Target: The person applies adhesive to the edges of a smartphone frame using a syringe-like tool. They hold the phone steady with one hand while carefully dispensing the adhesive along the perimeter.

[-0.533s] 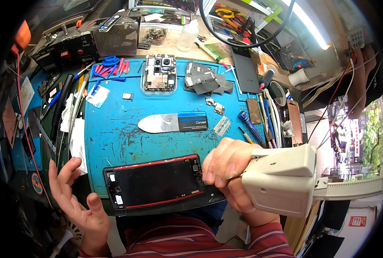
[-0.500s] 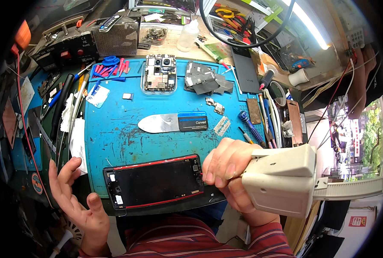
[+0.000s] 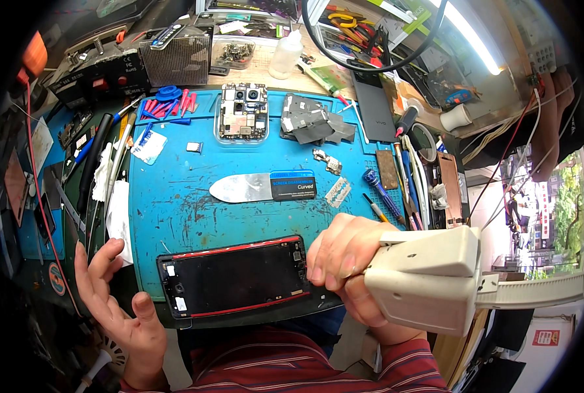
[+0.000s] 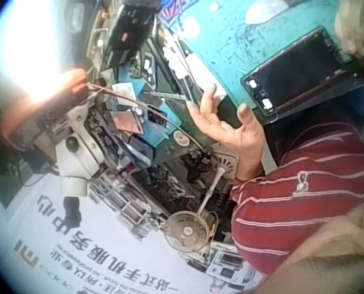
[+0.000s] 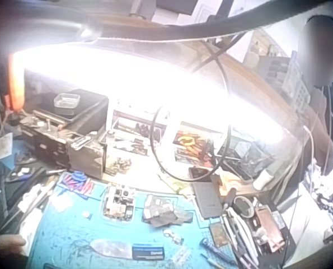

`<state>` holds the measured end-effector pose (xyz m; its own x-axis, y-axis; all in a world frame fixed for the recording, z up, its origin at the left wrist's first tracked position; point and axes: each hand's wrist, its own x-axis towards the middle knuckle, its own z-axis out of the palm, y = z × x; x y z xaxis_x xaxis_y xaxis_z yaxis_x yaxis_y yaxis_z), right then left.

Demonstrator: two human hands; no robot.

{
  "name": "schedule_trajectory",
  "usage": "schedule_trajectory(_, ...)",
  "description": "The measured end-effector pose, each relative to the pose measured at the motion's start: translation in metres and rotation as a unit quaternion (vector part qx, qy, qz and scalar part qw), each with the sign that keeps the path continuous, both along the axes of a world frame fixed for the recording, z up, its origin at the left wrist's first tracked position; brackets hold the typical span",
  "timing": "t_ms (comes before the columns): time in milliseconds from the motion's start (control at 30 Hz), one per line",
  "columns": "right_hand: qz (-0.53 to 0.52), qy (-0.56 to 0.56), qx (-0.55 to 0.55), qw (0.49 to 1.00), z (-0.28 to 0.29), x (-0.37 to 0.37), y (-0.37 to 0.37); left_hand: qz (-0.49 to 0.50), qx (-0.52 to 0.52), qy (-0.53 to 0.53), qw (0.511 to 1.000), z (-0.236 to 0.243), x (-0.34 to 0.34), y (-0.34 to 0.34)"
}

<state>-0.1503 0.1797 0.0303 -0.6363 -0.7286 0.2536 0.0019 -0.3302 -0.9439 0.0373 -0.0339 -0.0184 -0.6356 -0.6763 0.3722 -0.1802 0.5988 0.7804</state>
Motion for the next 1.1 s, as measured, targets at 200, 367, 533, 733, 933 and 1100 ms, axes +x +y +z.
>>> schedule_trajectory(200,-0.002,-0.012,-0.001,1.000,0.000,0.001,0.000,-0.003,-0.017,-0.001,1.000,-0.001,-0.001,-0.001)
schedule_trajectory(367,0.041,-0.003,-0.019,0.999,-0.003,-0.003,0.003,-0.006,-0.019,-0.002,1.000,-0.002,0.000,-0.001)
schedule_trajectory(533,0.111,0.019,-0.087,0.990,-0.018,-0.015,0.010,-0.009,-0.023,-0.005,1.000,-0.001,-0.001,-0.001)
schedule_trajectory(733,0.106,0.008,-0.068,0.992,-0.014,-0.013,0.010,-0.008,-0.022,-0.003,1.000,-0.002,-0.001,-0.001)
schedule_trajectory(933,0.101,0.020,-0.069,0.992,-0.014,-0.014,0.009,-0.007,-0.022,-0.002,1.000,-0.002,-0.001,-0.001)
schedule_trajectory(1100,0.083,0.009,-0.072,0.994,-0.012,-0.011,0.009,-0.009,-0.020,-0.001,1.000,0.000,-0.002,0.000)
